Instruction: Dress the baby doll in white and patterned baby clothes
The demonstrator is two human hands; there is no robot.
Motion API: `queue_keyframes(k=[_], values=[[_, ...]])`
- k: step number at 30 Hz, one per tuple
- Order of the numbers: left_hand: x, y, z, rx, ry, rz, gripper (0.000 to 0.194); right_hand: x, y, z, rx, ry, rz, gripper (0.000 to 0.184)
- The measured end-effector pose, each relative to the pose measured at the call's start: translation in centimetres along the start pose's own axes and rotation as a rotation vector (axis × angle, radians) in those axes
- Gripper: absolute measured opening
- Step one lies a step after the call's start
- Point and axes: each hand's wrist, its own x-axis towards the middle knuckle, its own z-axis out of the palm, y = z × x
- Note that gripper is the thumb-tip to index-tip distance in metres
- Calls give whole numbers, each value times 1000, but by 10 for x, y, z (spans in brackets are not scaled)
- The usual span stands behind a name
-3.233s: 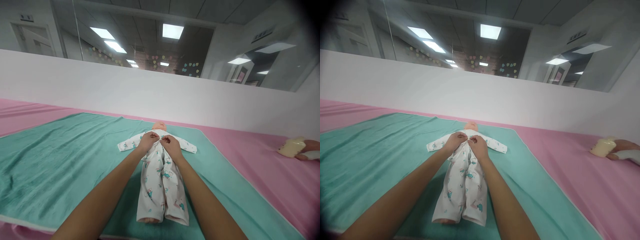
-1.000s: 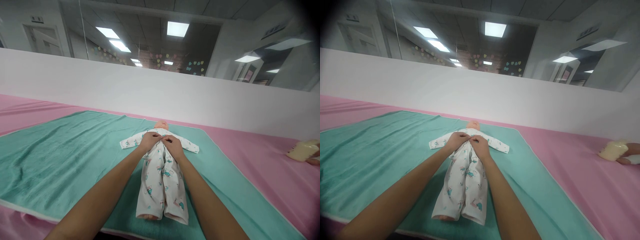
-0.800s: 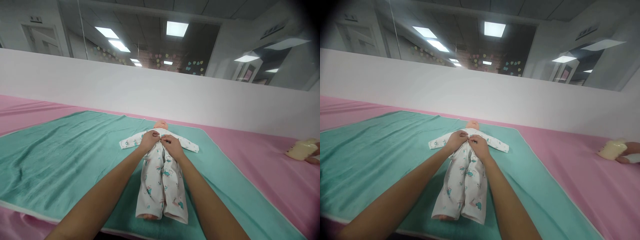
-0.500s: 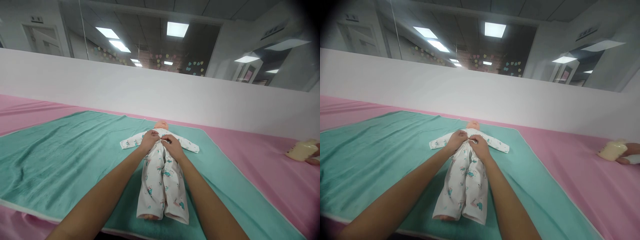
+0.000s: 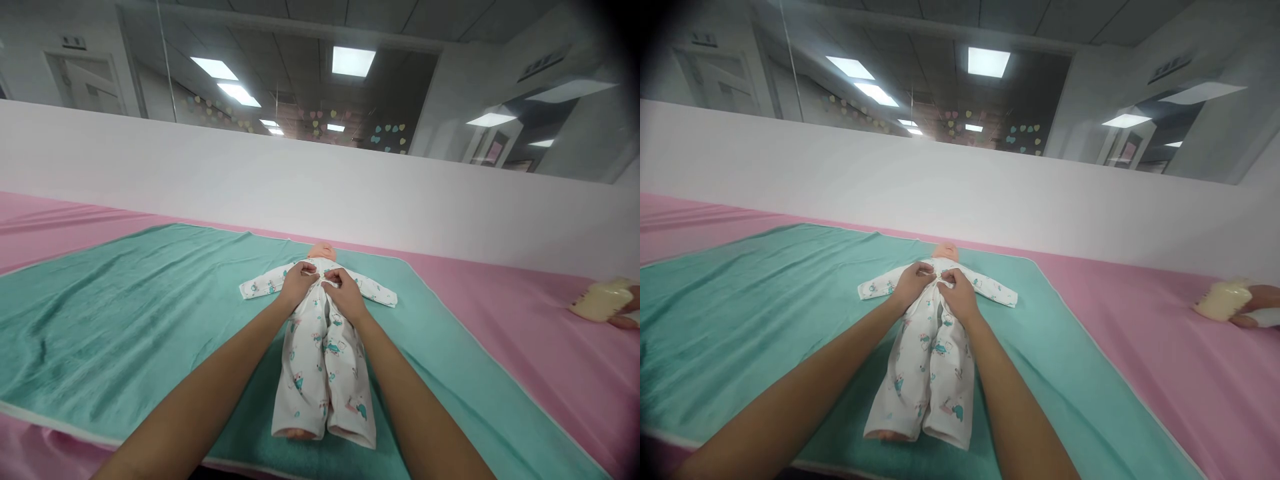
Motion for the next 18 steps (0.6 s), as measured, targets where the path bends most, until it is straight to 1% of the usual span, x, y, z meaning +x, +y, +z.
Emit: queue_keyframes(k=[3, 7, 10, 13, 15, 18], values=[[-1, 1, 0, 39, -15, 6, 16, 0, -2, 0, -60, 8, -16, 24], [-3, 2, 1, 92, -12, 37, 12, 1, -2, 0, -99, 18, -73, 21], [-5, 1, 2, 173, -3, 113, 12, 1, 0, -1, -80, 28, -72, 19], [-10, -1, 2, 237, -3, 183, 14, -1, 1, -3, -81, 6, -72, 19], [-17, -2, 0, 241, -23, 229, 14, -4, 1, -4, -123, -17, -107, 20], [-29, -3, -7, 258, -76, 341, 14, -10, -2, -2, -254, -19, -193, 20]])
